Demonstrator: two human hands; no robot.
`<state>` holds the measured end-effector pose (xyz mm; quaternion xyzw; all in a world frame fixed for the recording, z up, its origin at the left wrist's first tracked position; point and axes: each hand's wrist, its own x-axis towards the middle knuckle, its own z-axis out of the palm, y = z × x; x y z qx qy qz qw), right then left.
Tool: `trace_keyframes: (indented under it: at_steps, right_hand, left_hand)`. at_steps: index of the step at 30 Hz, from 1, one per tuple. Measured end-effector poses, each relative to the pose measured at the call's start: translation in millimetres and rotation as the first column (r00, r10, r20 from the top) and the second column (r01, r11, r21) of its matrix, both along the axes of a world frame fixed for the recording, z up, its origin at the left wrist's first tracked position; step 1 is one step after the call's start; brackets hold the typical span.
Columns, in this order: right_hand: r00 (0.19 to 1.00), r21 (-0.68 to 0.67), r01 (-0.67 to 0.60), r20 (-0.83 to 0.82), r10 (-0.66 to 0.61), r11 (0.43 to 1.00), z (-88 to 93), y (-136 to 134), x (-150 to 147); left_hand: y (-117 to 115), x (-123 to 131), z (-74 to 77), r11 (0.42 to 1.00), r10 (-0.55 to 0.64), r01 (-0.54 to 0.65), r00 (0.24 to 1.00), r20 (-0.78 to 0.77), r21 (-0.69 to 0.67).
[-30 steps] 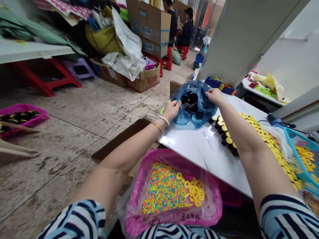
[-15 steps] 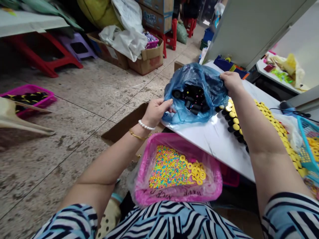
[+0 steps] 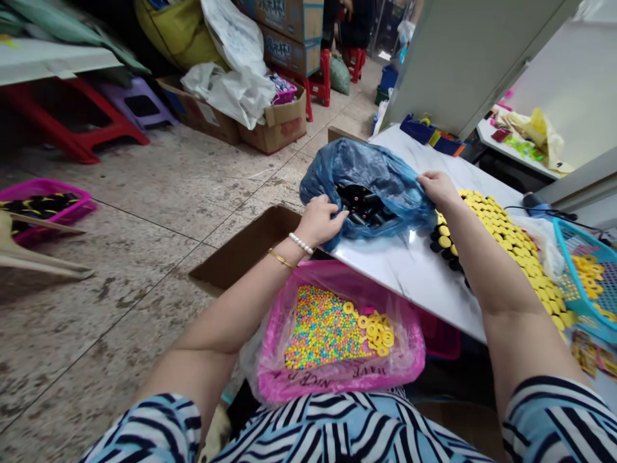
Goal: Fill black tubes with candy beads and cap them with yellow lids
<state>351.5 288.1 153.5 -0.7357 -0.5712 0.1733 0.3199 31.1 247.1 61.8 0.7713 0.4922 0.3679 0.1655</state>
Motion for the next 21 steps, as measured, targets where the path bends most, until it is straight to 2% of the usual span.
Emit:
trace_keyframes:
  at_steps: [3, 6, 8, 10, 12, 14, 16, 18, 20, 21]
  right_hand:
    - [0.998, 0.001, 0.058, 0.0, -0.058, 0.998, 7.2, -6.0, 18.9]
    - [1.0, 0.055, 0.018, -0.004, -0.018, 0.998, 10.9, -22.2, 14.3]
    - [0.998, 0.105, -0.056, -0.014, 0.058, 0.993, 7.8, -37.0, -2.8]
    - [0.99, 0.169, -0.124, -0.041, 0.133, 0.978, -0.6, -51.0, -27.1]
    - [0.981, 0.204, -0.176, -0.05, 0.189, 0.963, -11.9, -62.5, -52.7]
    - [0.969, 0.166, -0.246, 0.005, 0.248, 0.955, -22.6, -73.0, -74.7]
    - [0.957, 0.113, -0.279, 0.12, 0.265, 0.954, -30.6, -83.8, -90.9]
    - [0.931, 0.057, -0.29, 0.25, 0.268, 0.955, -35.8, -94.1, -101.3]
    - [0.891, -0.006, -0.315, 0.344, 0.298, 0.949, -39.5, -101.9, -107.4]
    - [0.869, -0.035, -0.338, 0.371, 0.326, 0.941, -41.1, -104.8, -109.3]
  left_hand:
    - [12.4, 17.0, 8.2, 0.995, -0.09, 0.088, 0.995, -0.043, -0.048]
    - [10.6, 20.9, 12.7, 0.981, -0.182, 0.183, 0.983, 0.022, -0.061]
    - [-0.4, 14.8, 11.2, 0.979, -0.192, 0.198, 0.977, 0.097, -0.056]
    - [-13.4, 3.1, 6.6, 0.986, -0.149, 0.157, 0.979, 0.138, -0.05]
    - [-23.1, -10.1, 2.7, 0.982, -0.176, 0.18, 0.982, 0.072, -0.052]
    - [-29.0, -20.5, 4.8, 0.973, -0.232, 0.23, 0.969, -0.081, -0.031]
    - [-33.8, -26.3, 17.3, 0.959, -0.272, 0.283, 0.911, -0.311, -0.012]
    - [-40.4, -27.1, 41.6, 0.96, -0.227, 0.28, 0.821, -0.524, 0.022]
    - [-47.8, -19.6, 74.4, 0.965, -0.097, 0.224, 0.793, -0.601, 0.14]
    - [-50.5, -11.0, 91.7, 0.954, -0.044, 0.204, 0.823, -0.567, 0.222]
